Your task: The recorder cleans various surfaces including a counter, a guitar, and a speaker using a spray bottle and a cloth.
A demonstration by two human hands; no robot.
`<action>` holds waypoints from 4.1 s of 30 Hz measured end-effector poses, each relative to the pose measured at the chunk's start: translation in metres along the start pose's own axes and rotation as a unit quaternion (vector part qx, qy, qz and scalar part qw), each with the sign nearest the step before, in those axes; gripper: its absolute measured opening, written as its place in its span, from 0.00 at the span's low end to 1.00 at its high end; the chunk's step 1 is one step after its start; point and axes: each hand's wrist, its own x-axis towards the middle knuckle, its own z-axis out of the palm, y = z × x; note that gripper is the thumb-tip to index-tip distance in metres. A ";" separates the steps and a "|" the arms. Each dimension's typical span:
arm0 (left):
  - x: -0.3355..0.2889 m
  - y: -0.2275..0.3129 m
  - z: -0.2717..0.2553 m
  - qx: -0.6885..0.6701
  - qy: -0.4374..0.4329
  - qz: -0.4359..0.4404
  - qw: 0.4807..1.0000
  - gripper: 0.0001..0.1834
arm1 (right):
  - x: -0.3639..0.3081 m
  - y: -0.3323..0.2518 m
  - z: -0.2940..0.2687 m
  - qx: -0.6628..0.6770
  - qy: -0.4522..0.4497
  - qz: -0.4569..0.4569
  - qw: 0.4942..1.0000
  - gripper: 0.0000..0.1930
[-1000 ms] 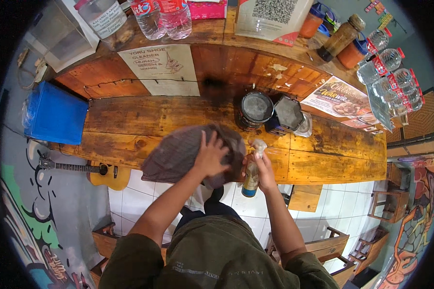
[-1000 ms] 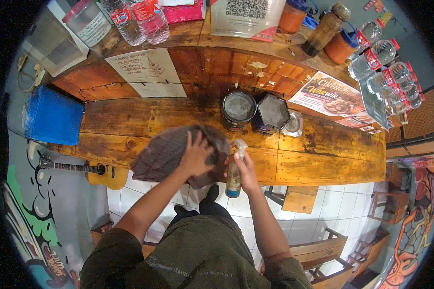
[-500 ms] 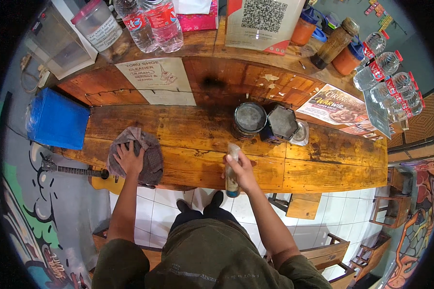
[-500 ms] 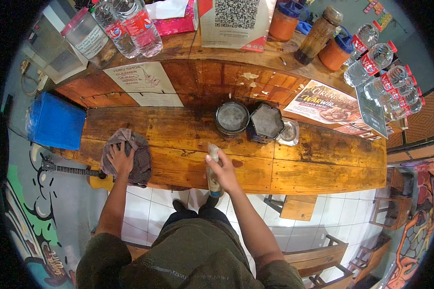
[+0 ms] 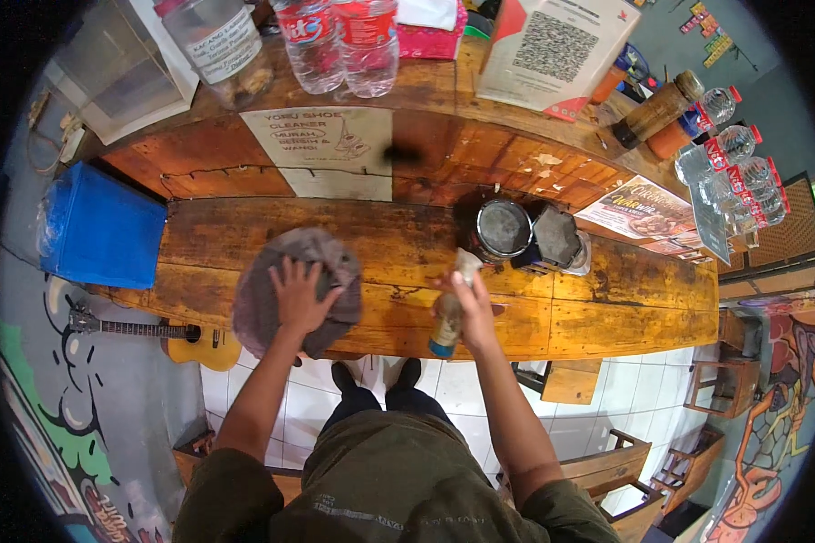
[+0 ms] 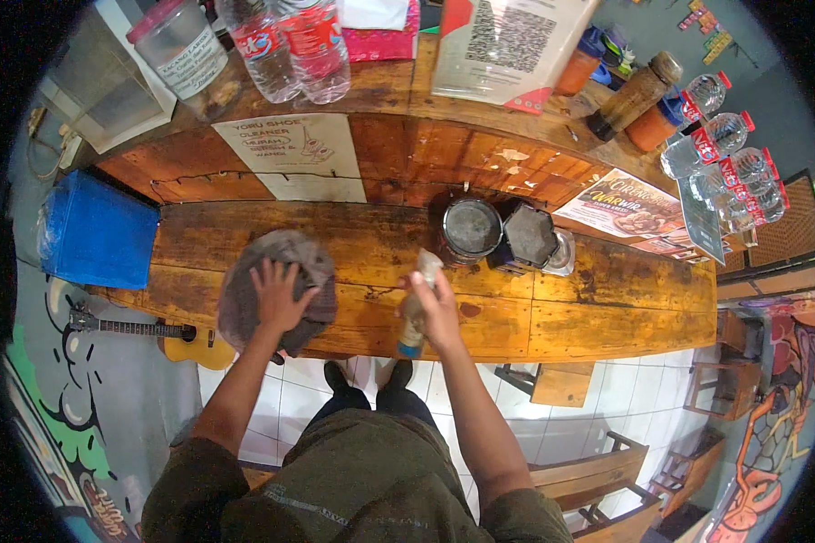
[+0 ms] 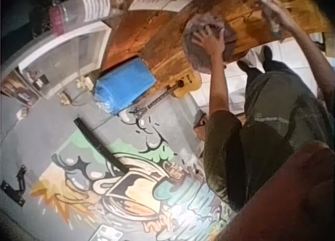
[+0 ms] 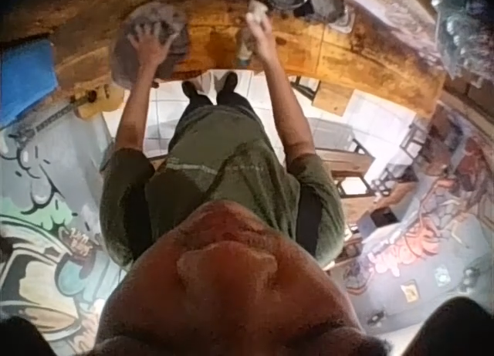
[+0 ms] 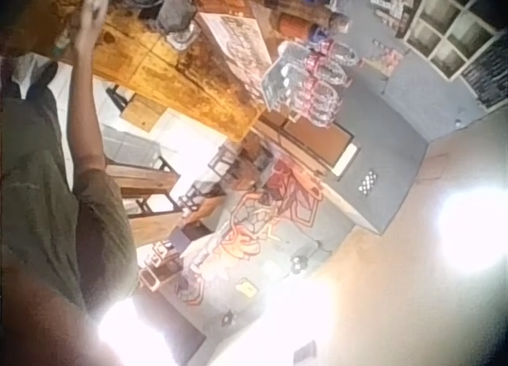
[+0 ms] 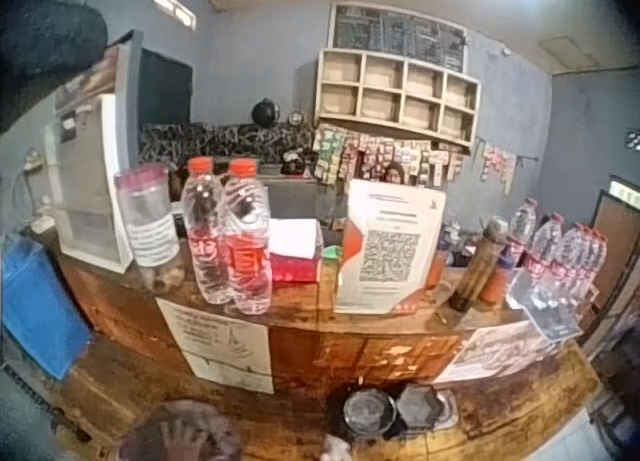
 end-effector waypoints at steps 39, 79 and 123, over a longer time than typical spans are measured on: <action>0.027 -0.002 -0.013 -0.077 -0.037 0.133 0.987 0.42 | 0.024 0.019 0.091 -0.015 -0.003 0.025 1.000 0.18; -0.005 -0.278 -0.029 -0.024 0.005 -0.096 0.995 0.47 | 0.093 0.044 0.241 -0.021 -0.131 0.032 0.991 0.15; 0.004 -0.282 -0.032 -0.048 -0.031 -0.111 0.992 0.50 | 0.092 0.054 0.281 -0.072 -0.174 0.032 0.982 0.22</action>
